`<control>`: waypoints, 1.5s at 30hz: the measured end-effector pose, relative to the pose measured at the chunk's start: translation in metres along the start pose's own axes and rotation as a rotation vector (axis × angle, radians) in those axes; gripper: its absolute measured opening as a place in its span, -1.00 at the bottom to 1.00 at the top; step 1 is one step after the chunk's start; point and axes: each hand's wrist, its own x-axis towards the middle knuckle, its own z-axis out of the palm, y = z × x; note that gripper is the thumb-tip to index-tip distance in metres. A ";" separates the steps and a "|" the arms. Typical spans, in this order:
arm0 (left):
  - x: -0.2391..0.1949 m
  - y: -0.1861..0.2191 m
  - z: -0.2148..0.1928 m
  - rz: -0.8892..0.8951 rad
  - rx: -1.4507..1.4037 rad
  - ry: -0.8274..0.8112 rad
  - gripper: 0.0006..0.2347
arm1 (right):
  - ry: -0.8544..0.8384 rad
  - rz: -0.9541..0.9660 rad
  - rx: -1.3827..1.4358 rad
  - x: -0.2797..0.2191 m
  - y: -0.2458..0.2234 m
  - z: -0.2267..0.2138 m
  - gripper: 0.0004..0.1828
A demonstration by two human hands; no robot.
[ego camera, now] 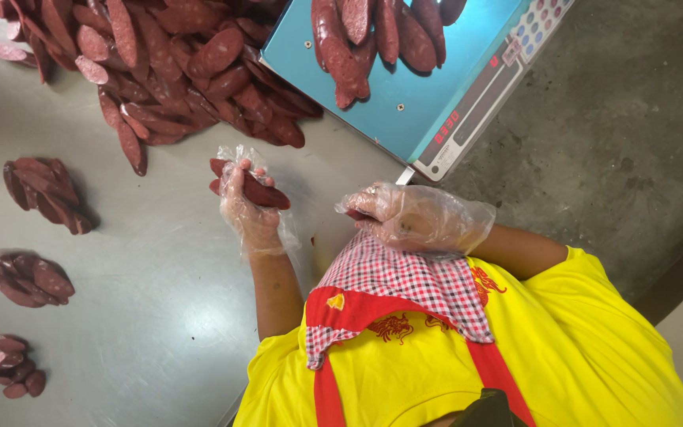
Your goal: The person places pieces of processed meat onto a digital scale and then transfers them into plastic product bags.
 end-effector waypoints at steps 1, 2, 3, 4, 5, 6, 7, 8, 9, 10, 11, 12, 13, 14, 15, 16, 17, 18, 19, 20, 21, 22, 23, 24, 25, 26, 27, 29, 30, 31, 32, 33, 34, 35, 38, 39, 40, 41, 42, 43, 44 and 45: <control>0.000 -0.001 0.000 0.000 0.001 -0.004 -0.72 | -0.040 0.179 0.151 0.000 -0.003 0.000 -0.58; 0.001 -0.001 -0.001 -0.013 -0.009 -0.005 -0.72 | -0.080 0.358 0.304 0.000 -0.004 0.000 -0.49; 0.001 -0.002 -0.002 -0.025 -0.019 -0.003 -0.72 | -0.079 0.357 0.304 0.001 -0.003 0.001 -0.49; 0.001 -0.003 -0.003 -0.024 -0.018 -0.004 -0.72 | -0.127 0.361 0.251 0.001 -0.002 0.001 -0.49; 0.002 -0.005 -0.005 -0.020 -0.018 -0.012 -0.73 | -0.177 0.362 0.197 0.001 0.000 0.003 -0.49; 0.004 -0.006 -0.007 -0.015 -0.017 -0.020 -0.73 | -0.176 0.360 0.197 0.003 0.001 0.006 -0.49; 0.007 -0.007 -0.008 -0.010 -0.020 -0.021 -0.73 | -0.129 0.301 0.143 0.008 0.003 0.010 -0.51; 0.010 -0.007 -0.009 -0.022 0.031 0.009 -0.70 | -0.082 0.242 0.090 0.010 0.004 0.013 -0.52; 0.016 -0.009 -0.007 -0.032 0.077 0.035 -0.66 | -0.080 0.235 0.081 0.014 0.005 0.012 -0.52; 0.023 -0.009 -0.002 -0.026 0.070 0.029 -0.66 | -0.102 0.132 -0.066 0.020 0.005 0.012 -0.63; 0.032 -0.007 0.006 0.132 0.336 -0.029 -0.58 | -0.125 0.023 -0.217 0.024 0.005 0.009 -0.73; 0.034 -0.004 0.015 0.291 0.601 -0.083 -0.50 | -0.126 0.009 -0.231 0.028 0.007 0.002 -0.73; 0.031 0.002 0.026 0.314 0.580 -0.080 -0.50 | 0.051 -0.002 -0.213 0.034 0.012 -0.007 -0.60; 0.021 0.007 0.039 0.608 0.737 -0.120 -0.43 | 0.227 -0.018 -0.188 0.038 0.016 -0.016 -0.47; 0.011 0.013 0.053 0.902 0.897 -0.152 -0.36 | 0.289 0.146 -0.048 0.031 0.020 -0.029 -0.45; 0.004 0.020 0.071 0.924 0.881 -0.140 -0.36 | 0.346 0.309 0.096 0.018 0.026 -0.045 -0.43; -0.002 0.024 0.087 0.694 0.869 -0.129 -0.45 | 0.392 0.406 0.049 0.009 0.042 -0.060 -0.33; -0.006 0.026 0.104 0.465 0.850 -0.129 -0.51 | 0.439 0.503 0.001 0.004 0.066 -0.077 -0.21; -0.009 0.025 0.119 0.552 0.897 -0.305 -0.45 | 0.477 0.503 0.083 0.007 0.096 -0.092 0.02; -0.008 0.025 0.135 0.638 0.943 -0.482 -0.39 | 0.513 0.504 0.165 0.012 0.124 -0.103 0.25; -0.003 0.030 0.147 0.846 1.218 -0.663 -0.18 | 0.496 0.492 0.168 0.007 0.142 -0.111 0.25; 0.004 0.035 0.161 1.045 1.497 -0.849 0.04 | 0.279 0.619 -0.117 0.004 0.157 -0.119 0.41; 0.009 0.034 0.177 0.918 1.541 -0.902 0.09 | 0.062 0.724 -0.413 0.006 0.169 -0.125 0.57; 0.012 0.031 0.194 0.788 1.578 -0.953 0.14 | 0.052 0.702 -0.421 0.010 0.176 -0.125 0.57; 0.018 0.031 0.209 0.790 1.578 -0.932 0.14 | -0.077 0.755 -0.432 0.016 0.180 -0.119 0.63; 0.024 0.030 0.224 0.806 1.613 -0.985 0.14 | -0.207 0.807 -0.446 0.021 0.183 -0.118 0.70; 0.028 0.028 0.234 0.819 1.652 -1.042 0.14 | -0.214 0.793 -0.445 0.026 0.185 -0.115 0.70; 0.031 0.013 0.253 0.724 1.660 -1.098 0.14 | -0.171 0.575 -0.493 0.035 0.191 -0.107 0.65; 0.036 0.008 0.258 0.631 1.660 -1.171 0.14 | -0.176 0.566 -0.488 0.041 0.195 -0.104 0.65; 0.040 0.004 0.255 0.620 1.662 -1.164 0.14 | -0.102 0.507 -0.382 0.047 0.198 -0.098 0.53; 0.043 -0.001 0.248 0.736 1.430 -1.243 0.11 | -0.027 0.450 -0.276 0.051 0.202 -0.093 0.40; 0.045 -0.006 0.241 0.834 1.191 -1.310 0.09 | -0.039 0.452 -0.265 0.053 0.204 -0.088 0.40; 0.046 -0.011 0.230 0.818 1.194 -1.302 0.09 | 0.050 0.334 -0.208 0.056 0.205 -0.079 0.24; 0.042 -0.017 0.218 0.817 1.350 -1.136 0.04 | 0.136 0.212 -0.156 0.059 0.207 -0.075 0.08; 0.025 -0.033 0.178 0.893 1.468 -0.762 -0.11 | 0.149 0.100 -0.029 0.065 0.200 -0.057 -0.07; 0.019 -0.039 0.161 0.977 1.441 -0.561 -0.21 | 0.115 0.096 -0.006 0.070 0.197 -0.051 -0.07; 0.016 -0.050 0.153 0.945 1.448 -0.529 -0.21 | 0.095 0.068 0.004 0.077 0.193 -0.046 -0.03; 0.015 -0.065 0.153 1.018 1.189 -0.377 -0.35 | 0.082 0.029 0.010 0.087 0.187 -0.040 0.02; 0.012 -0.078 0.152 1.085 0.927 -0.227 -0.48 | 0.055 0.012 0.030 0.090 0.174 -0.033 0.02; 0.012 -0.085 0.153 1.100 0.929 -0.188 -0.48 | 0.081 -0.011 0.055 0.098 0.162 -0.028 -0.05; 0.006 -0.093 0.151 0.880 0.537 -0.208 -0.50 | 0.107 -0.034 0.082 0.105 0.149 -0.024 -0.12; -0.003 -0.100 0.147 0.637 0.149 -0.224 -0.52 | 0.080 -0.050 0.096 0.107 0.136 -0.023 -0.12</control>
